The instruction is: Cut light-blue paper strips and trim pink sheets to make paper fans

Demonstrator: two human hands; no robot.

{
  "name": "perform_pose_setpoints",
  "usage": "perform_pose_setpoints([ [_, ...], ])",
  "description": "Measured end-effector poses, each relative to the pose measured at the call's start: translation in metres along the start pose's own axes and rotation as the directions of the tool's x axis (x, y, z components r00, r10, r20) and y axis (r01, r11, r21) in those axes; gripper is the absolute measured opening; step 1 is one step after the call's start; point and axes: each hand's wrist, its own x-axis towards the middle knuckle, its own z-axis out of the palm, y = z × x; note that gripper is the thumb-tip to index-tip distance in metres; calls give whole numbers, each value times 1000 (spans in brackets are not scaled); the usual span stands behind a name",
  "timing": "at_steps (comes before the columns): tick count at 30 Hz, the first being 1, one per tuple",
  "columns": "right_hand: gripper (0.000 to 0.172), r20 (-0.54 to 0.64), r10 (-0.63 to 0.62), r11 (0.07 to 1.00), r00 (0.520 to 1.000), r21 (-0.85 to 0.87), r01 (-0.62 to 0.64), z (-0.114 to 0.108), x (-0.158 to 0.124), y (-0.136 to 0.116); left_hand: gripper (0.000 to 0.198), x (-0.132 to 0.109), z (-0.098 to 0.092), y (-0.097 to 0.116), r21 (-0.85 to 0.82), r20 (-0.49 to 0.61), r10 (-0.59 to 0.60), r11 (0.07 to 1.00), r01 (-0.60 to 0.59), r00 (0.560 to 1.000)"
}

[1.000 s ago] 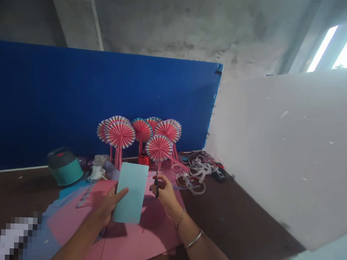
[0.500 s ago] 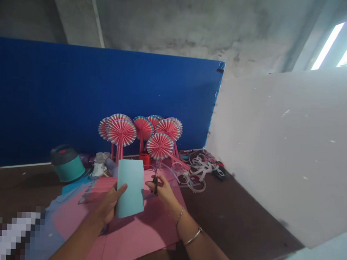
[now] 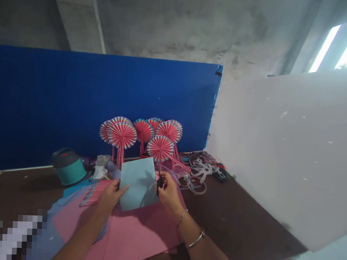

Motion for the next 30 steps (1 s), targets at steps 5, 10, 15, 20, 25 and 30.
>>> perform_pose_setpoints([
  [5,34,-5,55,997,998,56,-55,-2,0,0,41,2,-6,2,47,-104,34,998,-29,994],
  [10,44,167,189,961,968,172,-218,-5,0,-3,29,7,-19,11,-21,-241,65,997,-72,968],
  [15,47,443,235,948,865,91,-304,-7,-4,-11,14,13,-31,17,-30,-327,69,996,-84,943],
  [20,43,539,282,944,794,-9,-329,-3,-12,-19,12,12,-31,16,6,-327,94,995,-98,940],
  [25,45,537,314,943,783,-78,-324,-1,-13,-16,11,14,-31,13,37,-354,100,995,-93,930],
  [30,49,545,332,940,770,-119,-321,-1,-12,-13,9,20,-35,8,22,-409,106,994,-106,906],
])
